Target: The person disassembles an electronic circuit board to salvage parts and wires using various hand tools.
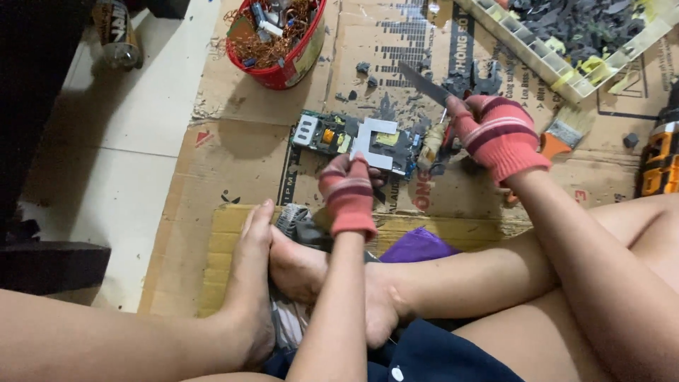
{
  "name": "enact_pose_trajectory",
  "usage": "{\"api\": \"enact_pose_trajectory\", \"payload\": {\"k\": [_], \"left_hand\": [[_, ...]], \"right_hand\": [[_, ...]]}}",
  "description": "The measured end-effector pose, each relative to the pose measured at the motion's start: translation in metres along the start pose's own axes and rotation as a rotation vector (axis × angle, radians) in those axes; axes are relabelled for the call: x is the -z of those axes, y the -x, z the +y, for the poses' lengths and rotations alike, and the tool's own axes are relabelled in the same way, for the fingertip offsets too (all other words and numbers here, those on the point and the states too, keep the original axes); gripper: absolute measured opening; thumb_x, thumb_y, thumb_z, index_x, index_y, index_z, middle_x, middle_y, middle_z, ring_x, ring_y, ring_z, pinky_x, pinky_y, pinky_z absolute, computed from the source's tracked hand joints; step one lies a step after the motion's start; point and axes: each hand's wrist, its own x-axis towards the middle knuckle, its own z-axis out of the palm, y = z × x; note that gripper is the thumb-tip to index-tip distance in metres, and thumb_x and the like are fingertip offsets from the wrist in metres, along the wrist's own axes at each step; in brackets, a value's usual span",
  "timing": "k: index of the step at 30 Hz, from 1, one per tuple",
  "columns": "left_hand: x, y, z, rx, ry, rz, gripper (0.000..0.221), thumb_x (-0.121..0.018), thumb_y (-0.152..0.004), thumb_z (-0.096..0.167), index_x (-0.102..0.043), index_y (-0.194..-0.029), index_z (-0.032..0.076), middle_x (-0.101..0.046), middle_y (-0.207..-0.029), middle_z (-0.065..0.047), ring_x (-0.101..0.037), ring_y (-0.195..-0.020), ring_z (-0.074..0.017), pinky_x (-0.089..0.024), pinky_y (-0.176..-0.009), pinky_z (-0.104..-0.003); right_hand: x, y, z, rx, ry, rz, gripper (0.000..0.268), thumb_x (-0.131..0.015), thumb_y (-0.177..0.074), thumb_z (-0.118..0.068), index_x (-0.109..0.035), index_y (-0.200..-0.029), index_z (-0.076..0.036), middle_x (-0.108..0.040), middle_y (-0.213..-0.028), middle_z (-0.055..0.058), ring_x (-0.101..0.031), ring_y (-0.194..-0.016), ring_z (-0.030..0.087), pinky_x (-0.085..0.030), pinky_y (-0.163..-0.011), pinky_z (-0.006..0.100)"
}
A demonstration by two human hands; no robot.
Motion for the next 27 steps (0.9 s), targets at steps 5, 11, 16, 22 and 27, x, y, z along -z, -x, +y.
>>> {"api": "enact_pose_trajectory", "payload": {"k": [5,11,16,22,27], "left_hand": [[-0.009,-0.011,-0.02,-0.047,-0.154,0.037,0.023,-0.059,-0.099,0.024,-0.073,-0.091,0.006,-0.072,-0.068,-0.009,-0.071,-0.061,-0.0179,-0.057,-0.06,-0.03],[-0.004,-0.028,-0.024,0.076,-0.035,-0.067,0.022,-0.06,-0.095,0.023,-0.07,-0.086,0.006,-0.071,-0.064,-0.011,-0.069,-0.052,-0.0197,-0.057,-0.046,-0.031],[0.005,-0.039,-0.038,0.099,0.196,-0.165,0.02,-0.066,-0.099,0.018,-0.065,-0.084,0.004,-0.07,-0.061,-0.011,-0.063,-0.04,-0.0195,-0.054,-0.035,-0.032],[0.014,-0.058,-0.054,0.139,0.275,-0.34,0.019,-0.07,-0.093,0.018,-0.057,-0.091,0.006,-0.074,-0.074,-0.017,-0.068,-0.047,-0.023,-0.054,-0.037,-0.036],[0.018,-0.06,-0.05,0.264,0.311,-0.379,0.03,-0.064,-0.096,0.014,-0.049,-0.121,0.005,-0.075,-0.082,-0.022,-0.07,-0.054,-0.0279,-0.058,-0.043,-0.043]], "right_hand": [[0.009,0.029,-0.036,0.037,0.125,-0.14,0.056,-0.047,-0.102,-0.057,-0.072,-0.127,-0.013,-0.074,-0.12,0.018,-0.063,-0.122,0.042,-0.048,-0.105,0.057],[0.017,0.032,-0.051,0.095,0.339,-0.25,0.054,-0.046,-0.103,-0.052,-0.076,-0.12,-0.01,-0.075,-0.117,0.023,-0.068,-0.118,0.041,-0.052,-0.104,0.052],[0.002,0.009,-0.042,0.113,0.571,-0.36,0.069,-0.034,-0.103,-0.069,-0.075,-0.11,-0.014,-0.074,-0.069,0.009,-0.07,-0.066,0.025,-0.059,-0.063,0.038],[-0.001,0.01,-0.043,0.099,0.583,-0.356,0.075,-0.03,-0.101,-0.073,-0.073,-0.119,-0.015,-0.08,-0.088,0.013,-0.075,-0.084,0.031,-0.061,-0.076,0.043],[-0.003,0.01,-0.041,0.16,0.66,-0.326,0.072,-0.029,-0.099,-0.076,-0.075,-0.113,-0.022,-0.08,-0.086,0.008,-0.075,-0.084,0.03,-0.06,-0.075,0.043]]}}
